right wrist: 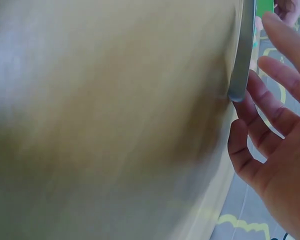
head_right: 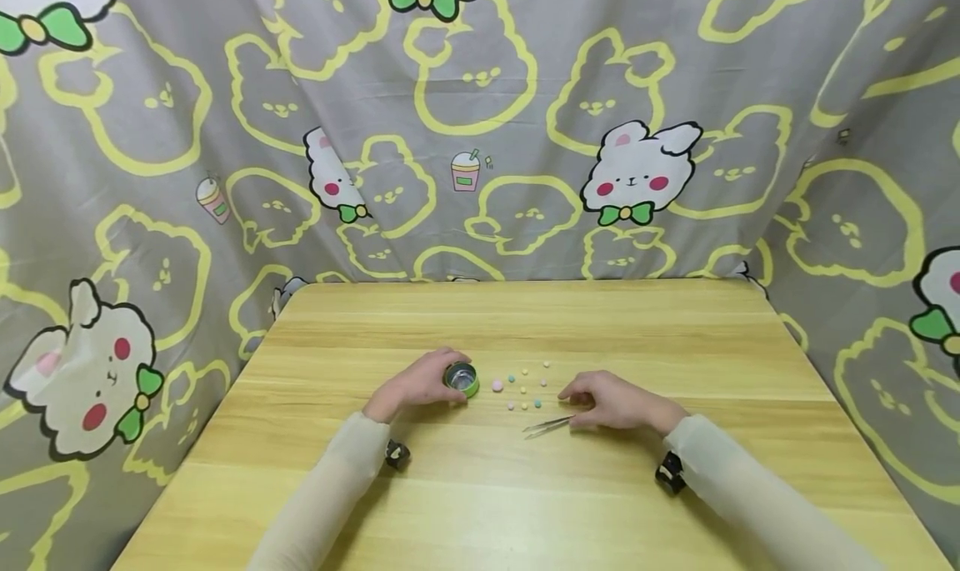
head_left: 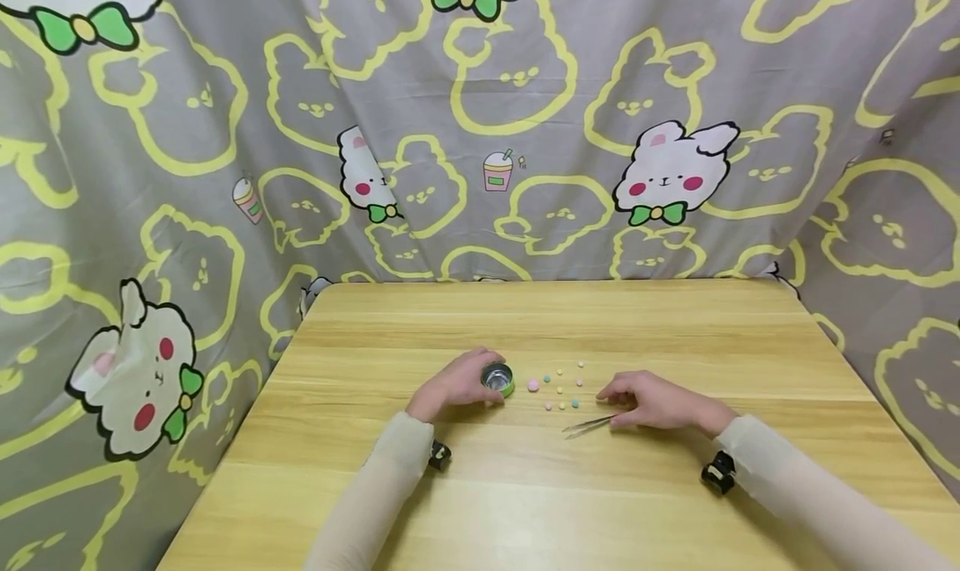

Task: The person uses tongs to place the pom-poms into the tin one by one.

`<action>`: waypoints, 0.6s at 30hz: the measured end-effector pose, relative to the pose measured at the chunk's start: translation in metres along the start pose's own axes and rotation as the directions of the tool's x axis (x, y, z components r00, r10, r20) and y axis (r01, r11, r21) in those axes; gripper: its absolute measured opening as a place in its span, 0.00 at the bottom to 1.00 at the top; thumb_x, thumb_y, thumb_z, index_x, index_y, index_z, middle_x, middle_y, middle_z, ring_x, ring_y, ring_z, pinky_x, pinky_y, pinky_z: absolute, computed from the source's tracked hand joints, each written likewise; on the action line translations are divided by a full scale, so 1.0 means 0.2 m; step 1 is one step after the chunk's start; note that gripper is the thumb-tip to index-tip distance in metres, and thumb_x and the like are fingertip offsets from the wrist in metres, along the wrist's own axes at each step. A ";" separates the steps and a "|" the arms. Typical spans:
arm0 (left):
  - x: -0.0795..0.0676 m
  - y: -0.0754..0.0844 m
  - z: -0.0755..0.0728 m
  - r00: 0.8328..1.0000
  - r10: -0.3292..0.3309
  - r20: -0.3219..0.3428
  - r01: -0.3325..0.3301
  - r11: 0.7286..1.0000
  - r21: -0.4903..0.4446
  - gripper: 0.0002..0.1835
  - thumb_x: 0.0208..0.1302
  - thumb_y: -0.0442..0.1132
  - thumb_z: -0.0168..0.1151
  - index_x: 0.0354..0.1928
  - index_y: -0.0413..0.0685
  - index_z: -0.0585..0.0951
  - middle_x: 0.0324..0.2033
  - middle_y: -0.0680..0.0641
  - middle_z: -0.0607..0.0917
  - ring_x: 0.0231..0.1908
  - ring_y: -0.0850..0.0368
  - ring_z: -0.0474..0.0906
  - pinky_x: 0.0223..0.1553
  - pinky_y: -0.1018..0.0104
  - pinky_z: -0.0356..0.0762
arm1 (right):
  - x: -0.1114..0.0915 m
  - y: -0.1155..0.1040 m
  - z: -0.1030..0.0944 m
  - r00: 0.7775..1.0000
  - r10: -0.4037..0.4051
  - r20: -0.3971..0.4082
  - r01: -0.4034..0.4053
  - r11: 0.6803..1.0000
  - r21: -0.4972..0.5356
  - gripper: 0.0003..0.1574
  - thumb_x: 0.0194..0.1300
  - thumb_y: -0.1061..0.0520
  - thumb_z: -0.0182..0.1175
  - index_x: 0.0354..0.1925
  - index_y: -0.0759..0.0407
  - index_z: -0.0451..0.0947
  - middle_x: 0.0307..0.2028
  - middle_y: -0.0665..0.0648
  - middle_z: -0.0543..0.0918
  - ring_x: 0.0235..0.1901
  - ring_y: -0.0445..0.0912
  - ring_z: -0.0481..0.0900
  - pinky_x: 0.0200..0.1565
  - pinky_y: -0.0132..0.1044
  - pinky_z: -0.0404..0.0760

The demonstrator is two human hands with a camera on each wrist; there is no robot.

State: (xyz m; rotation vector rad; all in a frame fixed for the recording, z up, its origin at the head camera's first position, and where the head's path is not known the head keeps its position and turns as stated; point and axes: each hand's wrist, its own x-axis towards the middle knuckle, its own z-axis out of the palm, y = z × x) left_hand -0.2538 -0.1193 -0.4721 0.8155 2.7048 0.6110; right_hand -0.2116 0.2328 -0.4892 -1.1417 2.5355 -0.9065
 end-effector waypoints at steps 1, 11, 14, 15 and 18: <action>0.00 0.00 0.00 1.000 -0.004 -0.002 0.004 1.000 -0.001 0.36 0.50 0.49 0.73 0.61 0.48 0.72 0.53 0.48 0.74 0.54 0.52 0.71 0.57 0.58 0.66 | 0.00 0.00 0.00 1.000 -0.004 0.002 0.004 1.000 -0.004 0.23 0.58 0.51 0.68 0.50 0.59 0.80 0.39 0.47 0.79 0.36 0.41 0.74 0.39 0.35 0.76; 0.00 -0.02 0.01 1.000 -0.013 0.010 0.014 1.000 -0.026 0.36 0.49 0.49 0.73 0.61 0.49 0.72 0.52 0.48 0.75 0.53 0.52 0.71 0.56 0.56 0.67 | 0.04 -0.02 0.04 0.997 -0.055 0.051 0.056 0.998 -0.029 0.17 0.58 0.55 0.67 0.47 0.56 0.82 0.37 0.46 0.77 0.34 0.40 0.73 0.35 0.33 0.74; 0.00 -0.02 0.01 1.000 -0.010 0.010 0.010 1.000 -0.026 0.36 0.50 0.49 0.73 0.61 0.49 0.72 0.53 0.48 0.75 0.54 0.52 0.71 0.57 0.56 0.66 | 0.05 -0.02 0.05 0.996 -0.069 0.052 0.071 0.997 -0.042 0.15 0.59 0.57 0.67 0.46 0.54 0.82 0.36 0.45 0.76 0.32 0.39 0.72 0.34 0.32 0.74; 0.01 -0.02 0.01 1.000 -0.009 0.010 0.009 1.000 -0.025 0.35 0.50 0.49 0.73 0.61 0.49 0.72 0.53 0.49 0.75 0.54 0.52 0.71 0.57 0.57 0.66 | 0.05 -0.02 0.06 0.996 -0.073 0.052 0.075 0.996 -0.043 0.14 0.59 0.57 0.67 0.46 0.53 0.82 0.36 0.44 0.76 0.32 0.38 0.72 0.34 0.31 0.73; 0.01 -0.02 0.01 1.000 -0.004 0.009 0.004 1.000 -0.026 0.35 0.50 0.49 0.73 0.60 0.49 0.73 0.52 0.49 0.75 0.53 0.52 0.71 0.56 0.57 0.67 | 0.06 -0.02 0.06 0.994 -0.098 0.044 0.099 0.995 -0.027 0.13 0.58 0.60 0.66 0.44 0.54 0.83 0.35 0.44 0.76 0.31 0.38 0.72 0.32 0.31 0.74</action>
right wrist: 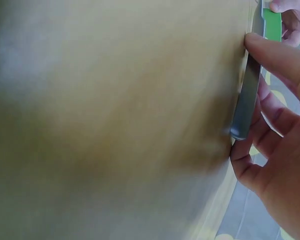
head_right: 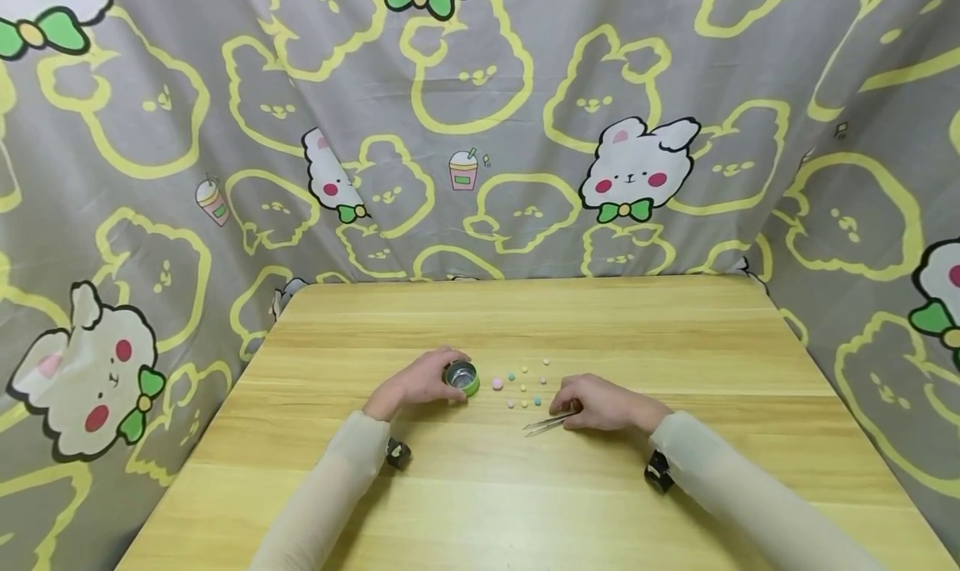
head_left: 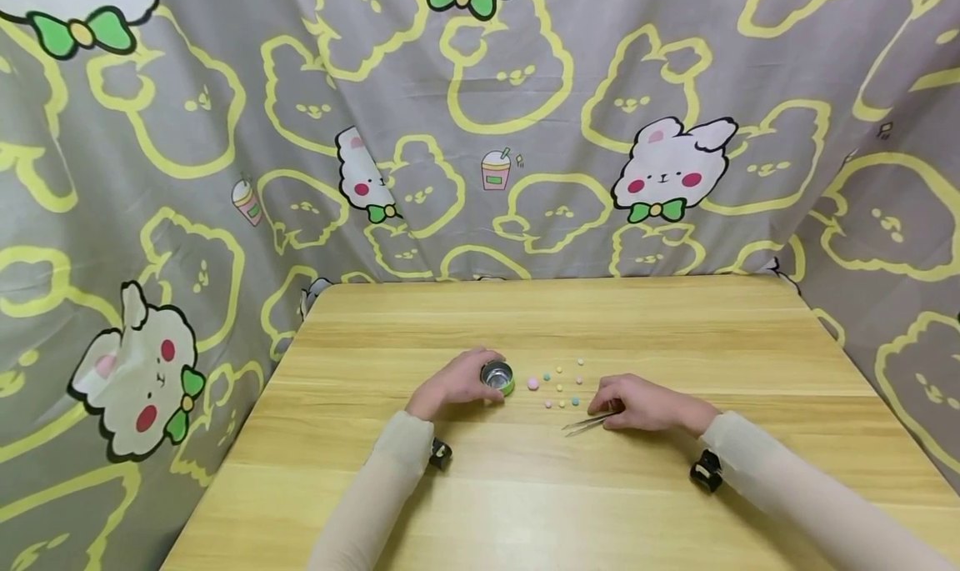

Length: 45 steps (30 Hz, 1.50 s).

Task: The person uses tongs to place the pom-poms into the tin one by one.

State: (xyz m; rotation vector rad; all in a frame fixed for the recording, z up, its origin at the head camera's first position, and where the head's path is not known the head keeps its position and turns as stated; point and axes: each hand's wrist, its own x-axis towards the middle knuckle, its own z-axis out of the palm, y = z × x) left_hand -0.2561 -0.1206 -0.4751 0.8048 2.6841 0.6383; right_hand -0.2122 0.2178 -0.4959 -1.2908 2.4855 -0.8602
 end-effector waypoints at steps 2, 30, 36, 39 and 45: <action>0.00 0.00 0.00 1.000 0.003 -0.002 -0.003 1.000 0.000 0.35 0.50 0.49 0.73 0.60 0.49 0.73 0.52 0.48 0.75 0.53 0.52 0.71 0.56 0.57 0.67 | 0.00 0.00 0.00 1.000 -0.009 -0.003 0.009 1.000 0.009 0.12 0.58 0.61 0.66 0.43 0.54 0.83 0.34 0.44 0.76 0.30 0.38 0.72 0.32 0.31 0.74; 0.00 0.00 0.00 1.000 -0.018 0.024 0.019 1.000 -0.025 0.33 0.50 0.48 0.74 0.59 0.49 0.74 0.49 0.50 0.76 0.50 0.54 0.72 0.54 0.59 0.68 | -0.01 -0.02 -0.03 0.999 0.008 -0.040 -0.007 1.000 0.028 0.09 0.61 0.62 0.63 0.41 0.51 0.83 0.33 0.43 0.77 0.30 0.34 0.71 0.31 0.30 0.73; 0.00 0.00 0.00 0.999 -0.028 0.026 0.029 0.999 -0.033 0.34 0.50 0.48 0.74 0.60 0.50 0.73 0.50 0.50 0.76 0.51 0.55 0.72 0.54 0.59 0.68 | -0.01 0.00 -0.07 0.995 0.030 -0.090 -0.029 0.999 0.014 0.08 0.61 0.63 0.63 0.38 0.51 0.83 0.32 0.44 0.77 0.30 0.36 0.71 0.31 0.31 0.73; 0.00 0.00 0.00 0.999 -0.031 0.022 0.032 0.999 -0.034 0.34 0.50 0.49 0.73 0.59 0.51 0.73 0.50 0.51 0.76 0.51 0.55 0.72 0.54 0.59 0.68 | -0.01 0.02 -0.09 0.992 0.045 -0.118 -0.046 0.999 -0.004 0.08 0.61 0.62 0.63 0.37 0.50 0.82 0.33 0.44 0.77 0.31 0.36 0.72 0.32 0.32 0.74; 0.00 0.00 0.00 0.999 -0.032 0.014 0.032 0.998 -0.047 0.33 0.50 0.49 0.73 0.59 0.51 0.73 0.49 0.50 0.76 0.51 0.54 0.71 0.54 0.58 0.68 | 0.00 0.05 -0.13 0.980 0.135 -0.146 -0.131 0.991 0.038 0.07 0.63 0.64 0.59 0.38 0.54 0.78 0.33 0.49 0.78 0.31 0.38 0.73 0.32 0.34 0.74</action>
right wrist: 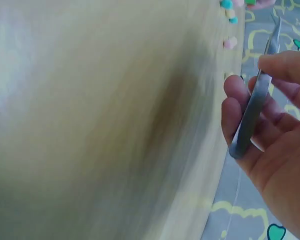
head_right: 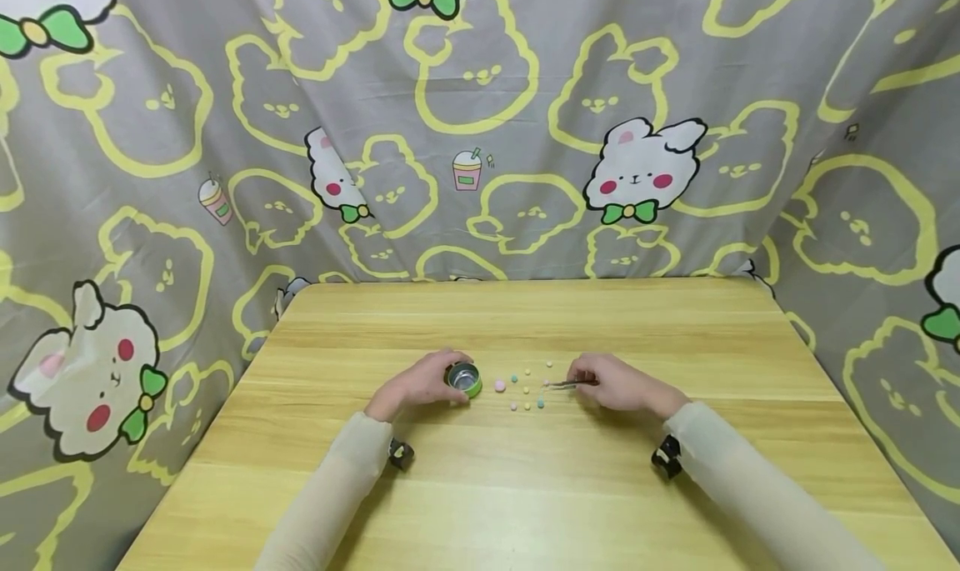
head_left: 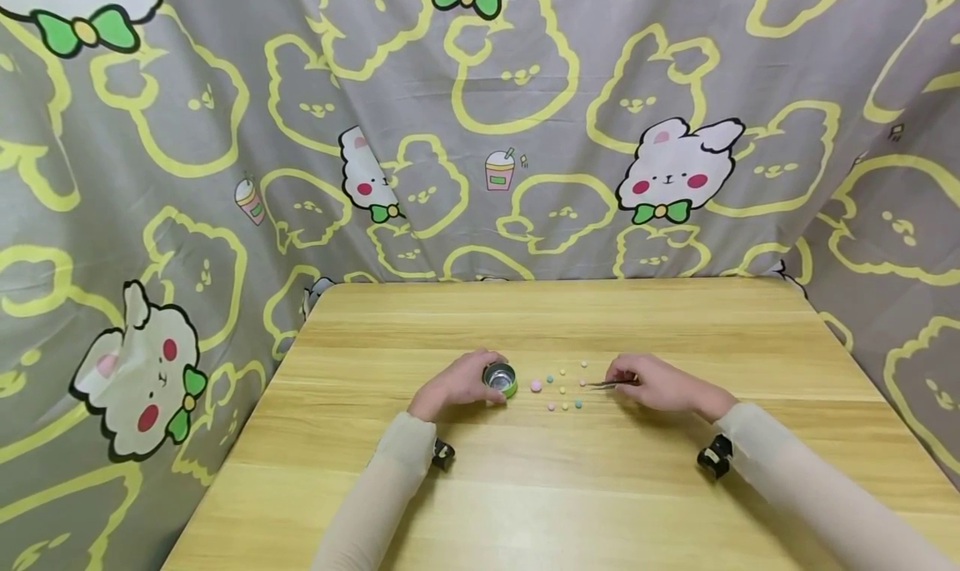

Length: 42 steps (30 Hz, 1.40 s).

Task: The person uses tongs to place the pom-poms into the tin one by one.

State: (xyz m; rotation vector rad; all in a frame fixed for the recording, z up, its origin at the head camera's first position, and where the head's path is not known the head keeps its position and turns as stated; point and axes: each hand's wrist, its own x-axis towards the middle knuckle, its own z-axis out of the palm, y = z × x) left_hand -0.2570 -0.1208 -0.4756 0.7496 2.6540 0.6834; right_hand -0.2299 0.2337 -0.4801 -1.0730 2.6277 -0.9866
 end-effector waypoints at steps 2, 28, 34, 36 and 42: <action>0.00 0.00 0.00 1.000 0.004 -0.004 -0.004 1.000 -0.001 0.33 0.50 0.49 0.73 0.59 0.51 0.74 0.49 0.50 0.76 0.50 0.54 0.72 0.53 0.59 0.69 | 0.00 0.01 -0.01 0.999 0.047 -0.003 -0.047 0.999 0.010 0.06 0.64 0.66 0.57 0.38 0.56 0.77 0.31 0.50 0.78 0.29 0.39 0.72 0.30 0.33 0.74; 0.00 0.01 0.00 1.000 -0.005 -0.004 0.005 1.000 0.012 0.33 0.50 0.49 0.74 0.59 0.51 0.74 0.49 0.50 0.76 0.51 0.54 0.71 0.54 0.59 0.67 | 0.09 0.11 -0.01 0.982 0.159 -0.100 -0.175 0.969 -0.173 0.07 0.68 0.59 0.55 0.43 0.56 0.77 0.35 0.49 0.80 0.35 0.43 0.76 0.38 0.44 0.76; 0.00 0.00 0.00 1.000 0.000 -0.004 0.000 1.000 0.012 0.33 0.50 0.49 0.74 0.59 0.50 0.74 0.49 0.51 0.76 0.51 0.55 0.71 0.54 0.59 0.68 | 0.11 0.12 0.00 0.985 0.150 -0.088 -0.164 0.967 -0.195 0.05 0.68 0.59 0.55 0.41 0.55 0.77 0.34 0.49 0.80 0.34 0.42 0.76 0.37 0.44 0.75; 0.00 0.00 0.00 1.000 0.001 -0.003 -0.001 1.000 0.011 0.34 0.50 0.49 0.74 0.59 0.50 0.73 0.49 0.50 0.76 0.51 0.55 0.71 0.54 0.59 0.68 | 0.11 0.12 0.01 0.985 0.153 -0.084 -0.167 0.966 -0.199 0.05 0.68 0.59 0.55 0.41 0.55 0.77 0.34 0.49 0.80 0.33 0.42 0.75 0.37 0.44 0.75; 0.00 0.00 0.00 1.000 0.001 -0.003 -0.001 1.000 0.011 0.34 0.50 0.48 0.74 0.59 0.50 0.73 0.50 0.50 0.76 0.51 0.55 0.71 0.55 0.60 0.68 | 0.12 0.12 0.01 0.986 0.150 -0.075 -0.163 0.960 -0.226 0.05 0.68 0.59 0.55 0.41 0.55 0.77 0.33 0.49 0.80 0.33 0.43 0.76 0.37 0.44 0.75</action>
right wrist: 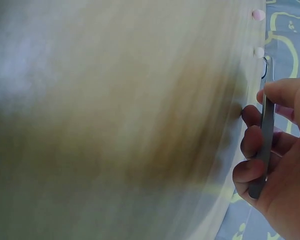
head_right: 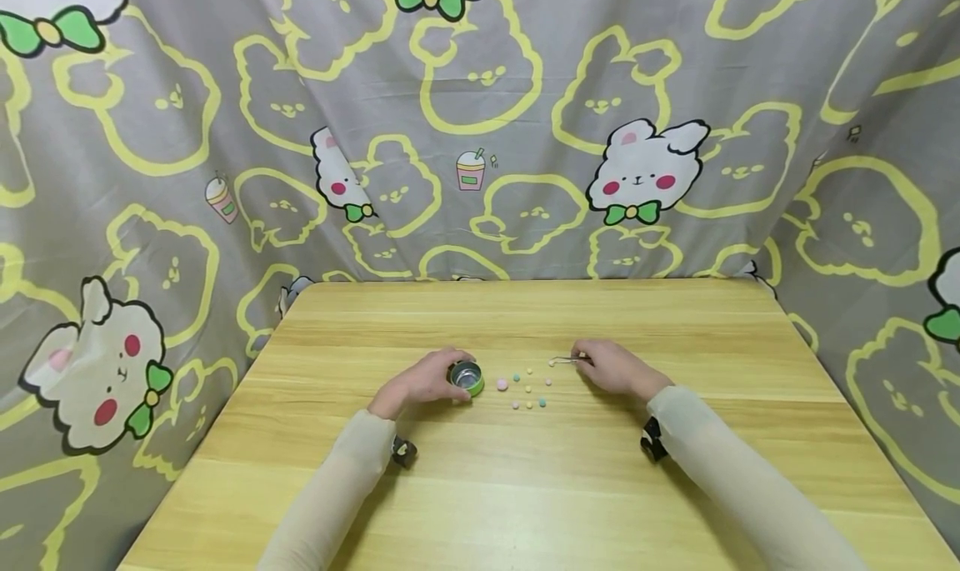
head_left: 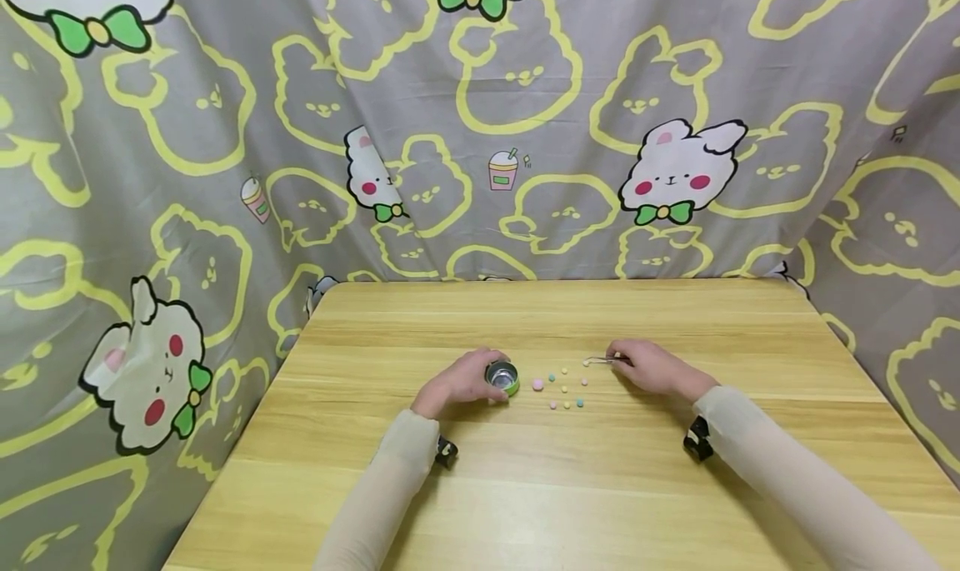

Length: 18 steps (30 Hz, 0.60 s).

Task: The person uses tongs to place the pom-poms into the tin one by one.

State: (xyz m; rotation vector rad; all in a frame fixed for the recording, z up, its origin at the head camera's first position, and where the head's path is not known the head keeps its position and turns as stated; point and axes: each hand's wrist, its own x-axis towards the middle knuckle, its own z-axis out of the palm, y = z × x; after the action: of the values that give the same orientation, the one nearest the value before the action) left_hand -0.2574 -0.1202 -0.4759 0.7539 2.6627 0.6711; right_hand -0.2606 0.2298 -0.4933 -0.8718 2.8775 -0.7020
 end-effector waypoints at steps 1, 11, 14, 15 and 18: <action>0.00 0.00 0.00 1.000 0.001 -0.001 -0.001 1.000 0.000 0.34 0.50 0.48 0.74 0.59 0.50 0.73 0.50 0.50 0.76 0.51 0.55 0.71 0.55 0.60 0.67 | 0.00 0.00 0.00 1.000 -0.002 0.003 0.002 1.000 -0.004 0.05 0.68 0.59 0.55 0.41 0.55 0.77 0.33 0.49 0.79 0.33 0.43 0.75 0.37 0.44 0.75; 0.00 0.01 -0.01 1.000 0.004 -0.003 -0.004 1.000 -0.012 0.34 0.49 0.48 0.75 0.58 0.49 0.74 0.50 0.49 0.77 0.52 0.54 0.72 0.55 0.59 0.67 | 0.01 0.01 0.01 1.000 -0.018 0.009 0.019 0.999 -0.030 0.04 0.68 0.59 0.55 0.39 0.54 0.77 0.34 0.49 0.80 0.35 0.44 0.77 0.38 0.45 0.76; 0.01 0.00 -0.01 1.000 0.000 -0.003 0.000 1.000 -0.006 0.34 0.49 0.48 0.75 0.58 0.50 0.74 0.51 0.49 0.77 0.52 0.54 0.71 0.56 0.59 0.67 | 0.01 0.02 0.01 1.000 -0.028 0.004 0.028 0.999 -0.035 0.04 0.68 0.59 0.55 0.39 0.54 0.78 0.34 0.49 0.80 0.35 0.45 0.78 0.38 0.46 0.76; 0.01 0.00 -0.01 1.000 0.000 -0.003 0.000 1.000 -0.008 0.34 0.48 0.48 0.75 0.58 0.49 0.74 0.51 0.49 0.77 0.52 0.54 0.72 0.55 0.59 0.67 | 0.01 0.02 0.01 1.000 -0.028 0.004 0.028 0.999 -0.031 0.04 0.68 0.60 0.55 0.39 0.54 0.78 0.33 0.48 0.80 0.35 0.44 0.77 0.38 0.45 0.76; 0.01 0.00 -0.01 1.000 0.000 -0.001 0.000 1.000 -0.009 0.34 0.48 0.48 0.75 0.58 0.49 0.74 0.51 0.49 0.77 0.52 0.54 0.72 0.55 0.59 0.67 | 0.02 0.03 0.02 1.000 -0.024 0.007 0.024 1.000 -0.013 0.05 0.68 0.60 0.55 0.39 0.54 0.78 0.32 0.47 0.79 0.33 0.43 0.75 0.36 0.44 0.75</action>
State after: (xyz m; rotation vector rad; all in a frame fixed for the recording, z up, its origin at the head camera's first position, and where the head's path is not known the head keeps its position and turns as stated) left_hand -0.2597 -0.1198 -0.4753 0.7517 2.6591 0.6834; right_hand -0.2657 0.2313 -0.4986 -0.9105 2.8738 -0.6813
